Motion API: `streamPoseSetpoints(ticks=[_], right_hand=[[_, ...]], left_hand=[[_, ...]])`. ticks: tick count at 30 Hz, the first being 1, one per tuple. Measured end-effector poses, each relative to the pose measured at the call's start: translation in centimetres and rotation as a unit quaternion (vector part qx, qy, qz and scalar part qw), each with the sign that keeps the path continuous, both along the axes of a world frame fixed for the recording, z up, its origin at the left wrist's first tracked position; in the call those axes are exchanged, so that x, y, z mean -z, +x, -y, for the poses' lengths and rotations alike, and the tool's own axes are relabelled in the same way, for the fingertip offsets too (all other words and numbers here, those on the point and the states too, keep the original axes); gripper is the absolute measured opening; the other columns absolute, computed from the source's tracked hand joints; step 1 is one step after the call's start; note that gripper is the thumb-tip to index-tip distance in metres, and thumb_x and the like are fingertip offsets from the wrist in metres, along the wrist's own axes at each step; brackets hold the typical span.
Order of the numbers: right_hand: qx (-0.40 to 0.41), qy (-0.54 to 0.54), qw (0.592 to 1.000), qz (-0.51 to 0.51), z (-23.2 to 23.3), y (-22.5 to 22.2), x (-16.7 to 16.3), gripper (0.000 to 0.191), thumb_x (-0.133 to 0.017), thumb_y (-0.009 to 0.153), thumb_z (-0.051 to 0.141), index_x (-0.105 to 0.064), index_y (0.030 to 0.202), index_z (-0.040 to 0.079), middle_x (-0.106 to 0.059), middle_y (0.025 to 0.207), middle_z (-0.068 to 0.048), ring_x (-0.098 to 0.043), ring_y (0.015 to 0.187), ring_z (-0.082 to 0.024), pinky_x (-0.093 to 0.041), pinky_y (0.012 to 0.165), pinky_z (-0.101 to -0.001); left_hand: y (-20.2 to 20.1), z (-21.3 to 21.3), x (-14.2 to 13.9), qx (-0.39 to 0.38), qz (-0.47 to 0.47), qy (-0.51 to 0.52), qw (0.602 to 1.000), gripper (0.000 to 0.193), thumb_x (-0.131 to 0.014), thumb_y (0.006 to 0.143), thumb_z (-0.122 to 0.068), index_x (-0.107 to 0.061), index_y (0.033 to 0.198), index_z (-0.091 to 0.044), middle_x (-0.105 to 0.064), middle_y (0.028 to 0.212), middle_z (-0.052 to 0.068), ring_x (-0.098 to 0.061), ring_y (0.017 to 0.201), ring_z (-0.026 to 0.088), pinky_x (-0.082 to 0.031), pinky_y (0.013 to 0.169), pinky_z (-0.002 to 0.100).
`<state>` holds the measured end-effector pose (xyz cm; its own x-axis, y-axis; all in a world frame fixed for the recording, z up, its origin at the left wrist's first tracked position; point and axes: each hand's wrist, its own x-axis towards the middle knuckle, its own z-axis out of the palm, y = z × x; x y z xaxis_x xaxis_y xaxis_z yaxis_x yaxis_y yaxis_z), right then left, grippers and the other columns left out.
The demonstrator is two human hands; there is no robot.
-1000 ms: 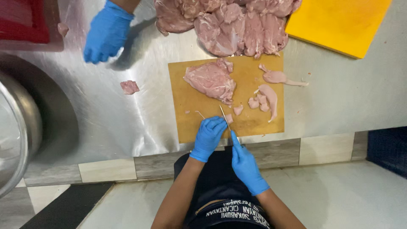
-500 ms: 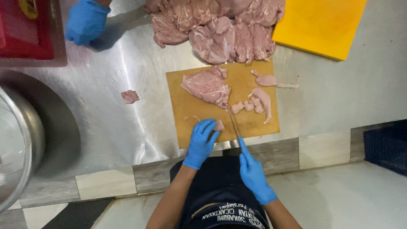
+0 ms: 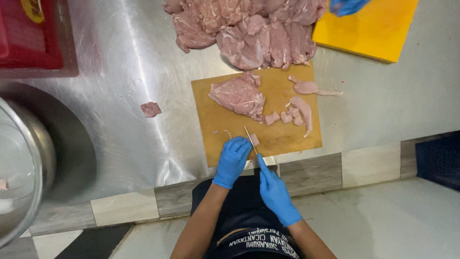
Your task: The person trims pieces of raw chicken on a cutting board, using a knife to cut away skin and fat, and places the trimmed pieces into a metal bowl. They take new chicken portions from a pile on the steel table and set trimmed pieces on a yellow board.
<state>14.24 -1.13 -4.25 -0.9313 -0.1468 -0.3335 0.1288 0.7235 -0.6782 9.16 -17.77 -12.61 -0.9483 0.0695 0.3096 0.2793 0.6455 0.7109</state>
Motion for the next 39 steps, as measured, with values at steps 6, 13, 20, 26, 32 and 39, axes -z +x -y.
streamPoseSetpoints(ticks=[6,13,20,26,32,39], right_hand=[[-0.023,-0.025,0.999,-0.015,-2.5,1.4,-0.5,0.061,-0.052,0.098,0.007,-0.042,0.157,0.021,-0.063,0.086,-0.022,-0.063,0.073,-0.038,-0.052,0.069,-0.0451],[0.056,-0.093,0.987,0.12,-8.7,3.2,-1.4,0.061,-0.048,0.101,0.015,-0.037,0.159,0.026,-0.048,0.066,-0.009,-0.048,0.059,-0.017,-0.048,0.059,-0.0344],[0.007,-0.09,0.996,-0.013,-14.3,1.6,-3.1,0.056,-0.051,0.103,0.018,-0.04,0.158,0.02,-0.072,0.087,-0.012,-0.066,0.073,-0.013,-0.054,0.072,-0.0357],[0.038,-0.021,0.996,0.078,-19.8,-0.5,-6.9,0.057,-0.049,0.102,0.021,-0.042,0.158,0.027,-0.056,0.073,-0.025,-0.052,0.063,-0.025,-0.052,0.072,-0.0388],[0.032,-0.083,0.996,0.02,-24.0,-2.2,-8.0,0.054,-0.051,0.101,0.021,-0.042,0.154,0.024,-0.064,0.077,-0.016,-0.058,0.063,-0.02,-0.052,0.068,-0.0379],[-0.021,-0.099,0.994,-0.048,-28.2,-4.3,-4.7,0.053,-0.05,0.103,0.019,-0.043,0.155,0.019,-0.07,0.119,-0.029,-0.067,0.109,-0.027,-0.052,0.087,-0.0388]], left_hand=[[0.0,-0.1,0.3,-0.019,-0.004,0.001,1.0,0.023,-0.076,0.088,-0.009,-0.071,0.111,-0.007,-0.067,0.113,0.009,-0.063,0.114,0.029,-0.05,0.1,0.041],[-0.1,0.2,-3.6,-0.154,-0.013,0.111,0.982,0.03,-0.068,0.096,-0.006,-0.063,0.126,-0.004,-0.06,0.129,0.015,-0.059,0.122,0.036,-0.048,0.107,0.045],[0.4,-3.2,-5.1,-0.078,0.097,-0.122,0.985,0.04,-0.07,0.087,-0.028,-0.064,0.118,-0.004,-0.064,0.117,0.018,-0.06,0.103,0.039,-0.047,0.089,0.051],[-1.0,-6.6,-5.4,-0.108,0.163,-0.038,0.98,0.032,-0.066,0.094,-0.017,-0.059,0.121,-0.001,-0.063,0.114,0.023,-0.06,0.107,0.041,-0.05,0.093,0.05],[-1.4,-9.7,-7.8,-0.028,0.117,-0.009,0.993,0.078,-0.068,0.073,-0.008,-0.039,0.143,0.01,-0.053,0.119,0.036,-0.053,0.109,0.054,-0.045,0.095,0.056],[-4.8,-13.1,-5.9,-0.09,0.2,0.021,0.975,0.045,-0.049,0.103,-0.006,-0.047,0.147,-0.005,-0.056,0.131,0.024,-0.057,0.121,0.041,-0.049,0.106,0.045]])
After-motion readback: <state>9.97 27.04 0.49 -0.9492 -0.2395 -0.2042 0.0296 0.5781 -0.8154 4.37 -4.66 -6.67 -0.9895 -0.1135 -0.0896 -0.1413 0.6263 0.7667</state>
